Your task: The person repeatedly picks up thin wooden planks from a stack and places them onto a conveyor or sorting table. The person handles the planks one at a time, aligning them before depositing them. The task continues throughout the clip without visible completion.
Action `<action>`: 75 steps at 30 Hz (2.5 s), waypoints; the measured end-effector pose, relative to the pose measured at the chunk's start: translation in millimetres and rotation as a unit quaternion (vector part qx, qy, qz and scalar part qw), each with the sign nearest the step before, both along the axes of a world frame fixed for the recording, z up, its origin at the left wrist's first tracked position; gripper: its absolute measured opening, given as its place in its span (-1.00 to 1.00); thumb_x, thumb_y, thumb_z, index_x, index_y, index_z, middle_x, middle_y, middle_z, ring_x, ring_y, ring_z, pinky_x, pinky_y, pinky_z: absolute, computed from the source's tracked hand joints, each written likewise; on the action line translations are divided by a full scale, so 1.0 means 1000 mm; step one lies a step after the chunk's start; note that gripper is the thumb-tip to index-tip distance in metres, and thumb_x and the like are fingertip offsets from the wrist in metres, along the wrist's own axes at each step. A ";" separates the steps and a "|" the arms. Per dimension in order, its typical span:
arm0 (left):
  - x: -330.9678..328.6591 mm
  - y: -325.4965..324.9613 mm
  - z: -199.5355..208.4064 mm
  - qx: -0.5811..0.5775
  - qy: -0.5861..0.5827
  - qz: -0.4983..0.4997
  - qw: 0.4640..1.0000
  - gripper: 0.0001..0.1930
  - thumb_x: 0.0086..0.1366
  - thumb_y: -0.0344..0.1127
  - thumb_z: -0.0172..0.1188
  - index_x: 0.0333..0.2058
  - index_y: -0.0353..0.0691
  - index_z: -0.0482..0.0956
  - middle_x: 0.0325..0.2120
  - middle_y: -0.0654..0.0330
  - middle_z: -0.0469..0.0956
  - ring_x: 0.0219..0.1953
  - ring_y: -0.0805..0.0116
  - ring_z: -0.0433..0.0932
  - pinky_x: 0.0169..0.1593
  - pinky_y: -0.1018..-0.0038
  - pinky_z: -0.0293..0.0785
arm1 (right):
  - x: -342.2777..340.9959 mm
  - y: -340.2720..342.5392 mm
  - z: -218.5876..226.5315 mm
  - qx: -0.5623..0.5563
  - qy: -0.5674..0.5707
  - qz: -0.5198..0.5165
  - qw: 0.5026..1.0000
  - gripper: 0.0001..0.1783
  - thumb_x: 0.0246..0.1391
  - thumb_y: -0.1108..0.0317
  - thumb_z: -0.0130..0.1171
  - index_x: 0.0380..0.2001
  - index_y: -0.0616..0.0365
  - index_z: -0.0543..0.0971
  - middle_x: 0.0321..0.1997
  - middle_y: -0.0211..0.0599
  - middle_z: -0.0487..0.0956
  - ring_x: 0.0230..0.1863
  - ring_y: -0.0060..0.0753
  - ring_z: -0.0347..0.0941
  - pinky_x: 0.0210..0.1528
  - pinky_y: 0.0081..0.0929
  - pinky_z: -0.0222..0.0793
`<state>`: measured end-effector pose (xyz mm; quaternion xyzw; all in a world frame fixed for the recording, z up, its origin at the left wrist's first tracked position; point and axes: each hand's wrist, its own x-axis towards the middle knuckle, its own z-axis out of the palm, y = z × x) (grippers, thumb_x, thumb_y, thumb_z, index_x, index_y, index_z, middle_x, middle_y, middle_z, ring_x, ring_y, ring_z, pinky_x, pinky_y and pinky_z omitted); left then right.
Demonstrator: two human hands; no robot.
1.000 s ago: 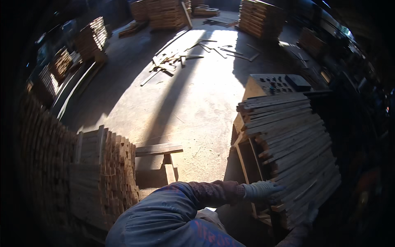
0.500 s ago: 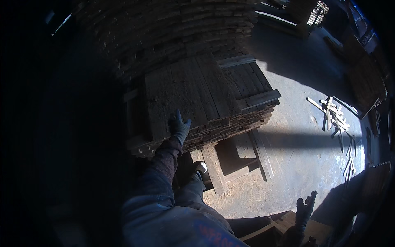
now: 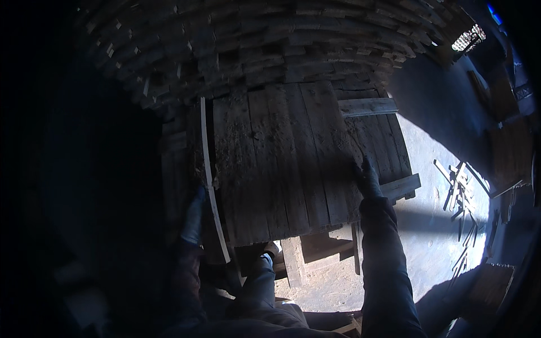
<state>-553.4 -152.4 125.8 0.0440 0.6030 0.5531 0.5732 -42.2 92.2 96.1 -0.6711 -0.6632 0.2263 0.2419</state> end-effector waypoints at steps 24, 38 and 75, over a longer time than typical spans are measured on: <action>0.001 -0.031 0.146 -0.013 0.316 -0.163 0.934 -0.15 0.15 -0.44 0.40 0.34 -0.40 0.13 0.22 -0.03 0.33 0.20 0.16 0.40 0.24 0.33 0.40 | -0.035 -0.087 0.168 -0.120 -0.096 -0.049 0.987 -0.23 -0.18 -0.01 0.48 0.09 0.06 0.43 0.07 0.03 0.50 0.08 0.13 0.47 0.11 0.01 0.43; 0.464 -0.139 0.206 0.160 -0.064 -0.768 0.617 -0.58 0.31 -0.26 0.25 0.05 -0.39 0.48 -0.12 0.10 0.57 -0.14 0.32 0.57 -0.06 0.42 0.56 | 0.170 -0.883 0.345 0.165 0.182 -0.750 0.614 -0.06 -0.23 0.01 0.56 0.17 0.28 0.41 0.08 0.00 0.57 0.12 -0.06 0.50 0.23 -0.29 0.37; 0.727 -0.959 0.275 0.237 -0.196 -0.945 -0.111 -0.33 0.20 -0.40 0.42 0.25 -0.24 0.31 -0.11 0.16 0.58 -0.08 0.42 0.55 -0.05 0.47 0.55 | 0.097 -1.365 0.310 0.191 0.238 -0.889 0.343 -0.03 -0.20 -0.20 0.54 0.03 0.44 0.46 -0.01 0.12 0.59 -0.02 0.01 0.55 0.00 -0.15 0.48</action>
